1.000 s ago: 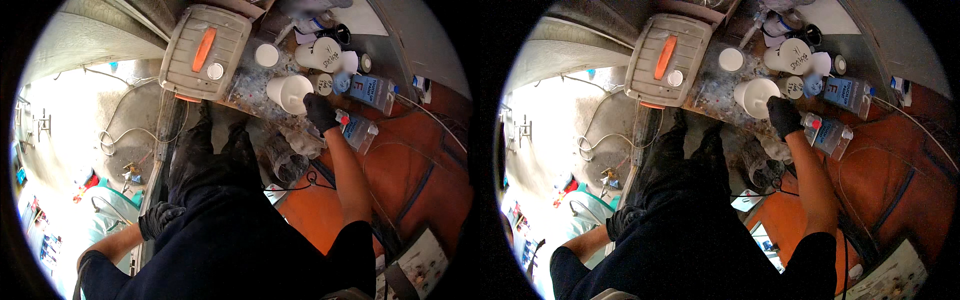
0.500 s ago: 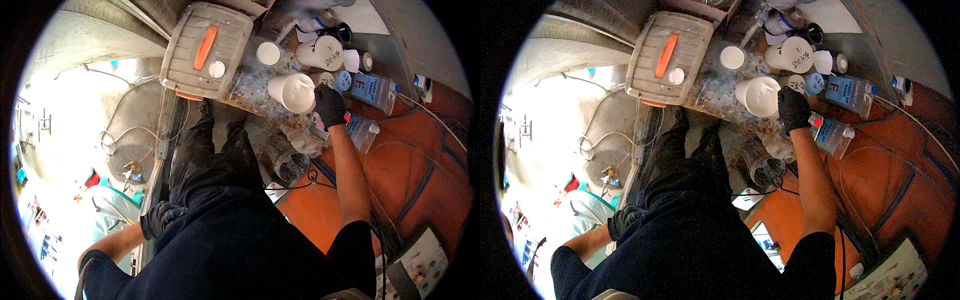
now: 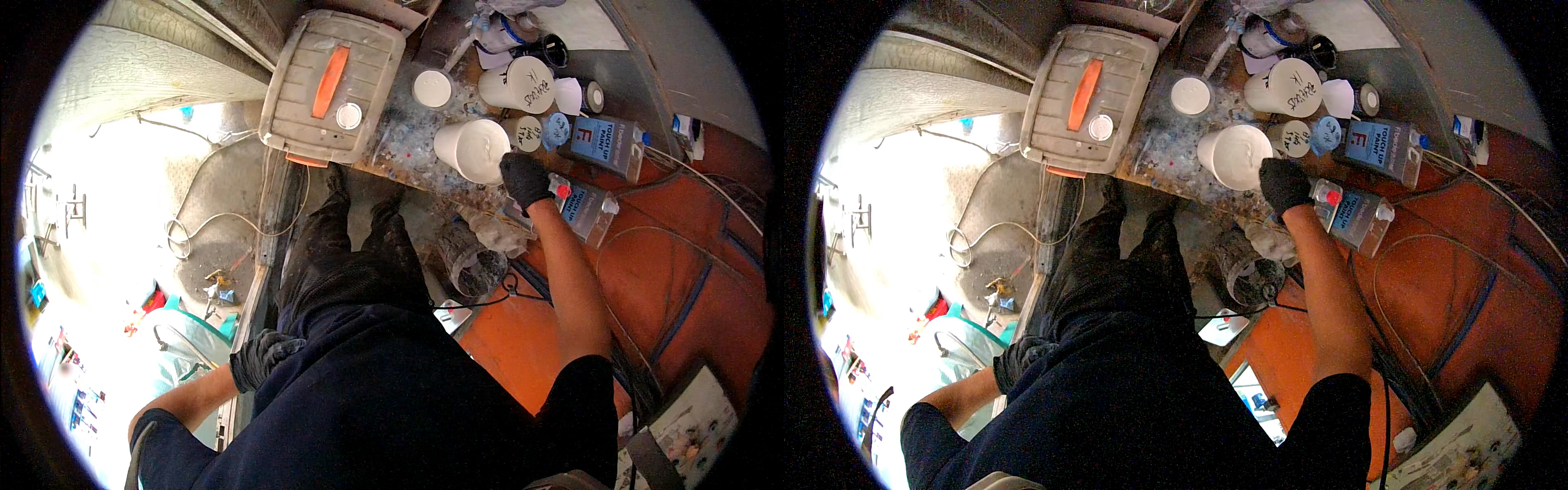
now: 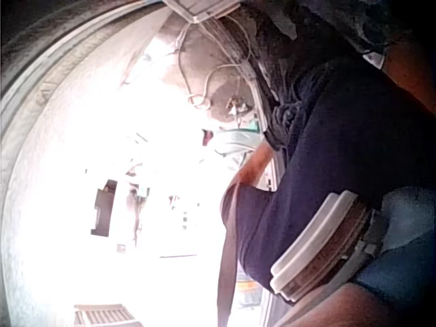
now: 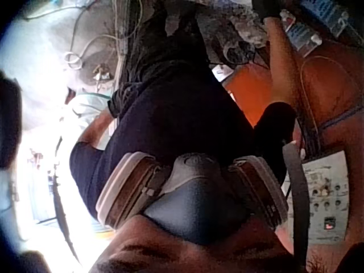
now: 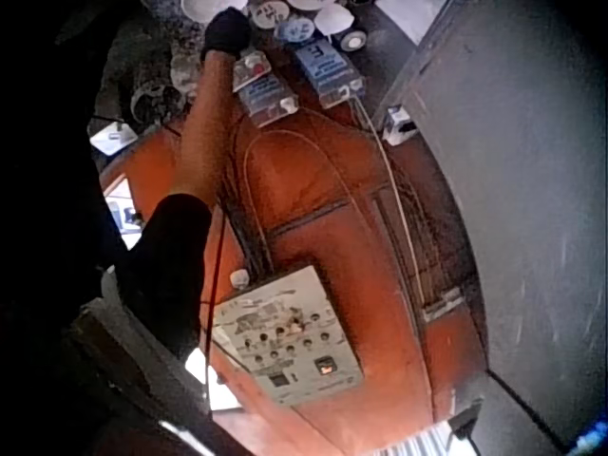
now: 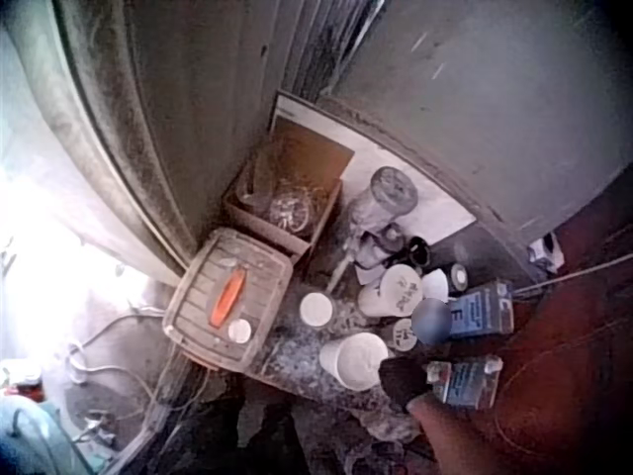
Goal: The person pours liquid from a labeled container into a white cup and stirs the contents with a stick. They repeat this process with another container, continuing to mix the substances in the cup.
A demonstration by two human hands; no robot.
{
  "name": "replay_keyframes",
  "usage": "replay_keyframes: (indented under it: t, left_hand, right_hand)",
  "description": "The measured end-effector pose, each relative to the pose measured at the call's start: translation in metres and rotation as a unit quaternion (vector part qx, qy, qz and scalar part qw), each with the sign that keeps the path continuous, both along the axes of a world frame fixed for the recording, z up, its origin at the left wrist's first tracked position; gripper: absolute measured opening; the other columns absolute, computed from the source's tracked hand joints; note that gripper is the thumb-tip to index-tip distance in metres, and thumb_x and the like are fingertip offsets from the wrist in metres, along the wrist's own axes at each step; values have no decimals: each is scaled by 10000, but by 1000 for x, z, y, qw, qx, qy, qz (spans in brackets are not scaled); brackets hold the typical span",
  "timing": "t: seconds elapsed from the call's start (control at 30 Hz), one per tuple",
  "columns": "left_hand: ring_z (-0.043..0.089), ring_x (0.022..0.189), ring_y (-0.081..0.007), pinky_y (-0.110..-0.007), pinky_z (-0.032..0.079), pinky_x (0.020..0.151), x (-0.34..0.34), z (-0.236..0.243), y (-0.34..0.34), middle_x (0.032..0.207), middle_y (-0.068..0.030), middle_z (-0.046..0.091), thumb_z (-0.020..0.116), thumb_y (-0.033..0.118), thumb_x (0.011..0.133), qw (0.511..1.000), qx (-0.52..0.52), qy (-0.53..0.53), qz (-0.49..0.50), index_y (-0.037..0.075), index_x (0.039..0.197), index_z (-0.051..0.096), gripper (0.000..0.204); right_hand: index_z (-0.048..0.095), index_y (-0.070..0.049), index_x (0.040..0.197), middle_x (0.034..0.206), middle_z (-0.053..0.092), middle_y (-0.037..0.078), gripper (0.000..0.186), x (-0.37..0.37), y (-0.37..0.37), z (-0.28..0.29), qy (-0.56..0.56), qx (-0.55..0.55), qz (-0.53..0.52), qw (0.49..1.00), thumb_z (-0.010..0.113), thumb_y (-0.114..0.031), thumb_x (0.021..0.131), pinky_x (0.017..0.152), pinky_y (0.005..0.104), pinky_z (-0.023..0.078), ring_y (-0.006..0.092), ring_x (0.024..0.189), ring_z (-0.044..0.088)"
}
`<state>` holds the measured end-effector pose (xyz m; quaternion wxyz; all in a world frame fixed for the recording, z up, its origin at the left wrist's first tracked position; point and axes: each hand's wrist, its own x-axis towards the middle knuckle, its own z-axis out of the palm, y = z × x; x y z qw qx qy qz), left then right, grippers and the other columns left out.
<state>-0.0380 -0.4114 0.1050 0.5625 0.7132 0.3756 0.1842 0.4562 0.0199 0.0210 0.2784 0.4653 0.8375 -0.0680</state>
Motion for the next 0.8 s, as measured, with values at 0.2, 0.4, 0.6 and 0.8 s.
replay_keyframes:
  t: [0.2,0.4,0.6,0.8]
  left_hand:
    - [565,930,-304,-421,455,799,3,10,1,1107,-136,595,587,261,843,1000,1,4,17,61,1301,498,508]
    - [566,929,-306,-430,447,800,1,8,4,1119,-137,599,578,269,854,999,-22,-16,20,66,1306,497,502]
    - [567,936,-300,-426,437,799,3,10,2,1126,-133,599,564,259,864,1000,-17,-7,5,63,1286,498,470]
    - [570,942,-299,-423,438,811,-1,-1,-10,1132,-129,601,569,254,858,1000,-22,-10,2,66,1292,494,479]
  right_hand:
    - [647,-50,858,843,657,187,238,-34,9,20,193,59,-92,975,537,-259,888,714,497,491,397,830,633]
    - [651,-49,851,854,663,190,285,-4,-4,-3,61,-15,-41,997,514,-291,911,715,498,499,397,801,642]
    - [631,-46,832,834,674,158,281,-35,3,17,100,85,-99,986,500,-278,922,706,491,509,389,788,652]
    - [641,-53,842,851,652,208,271,-32,-7,8,99,-26,-38,994,510,-283,904,703,493,500,410,810,637]
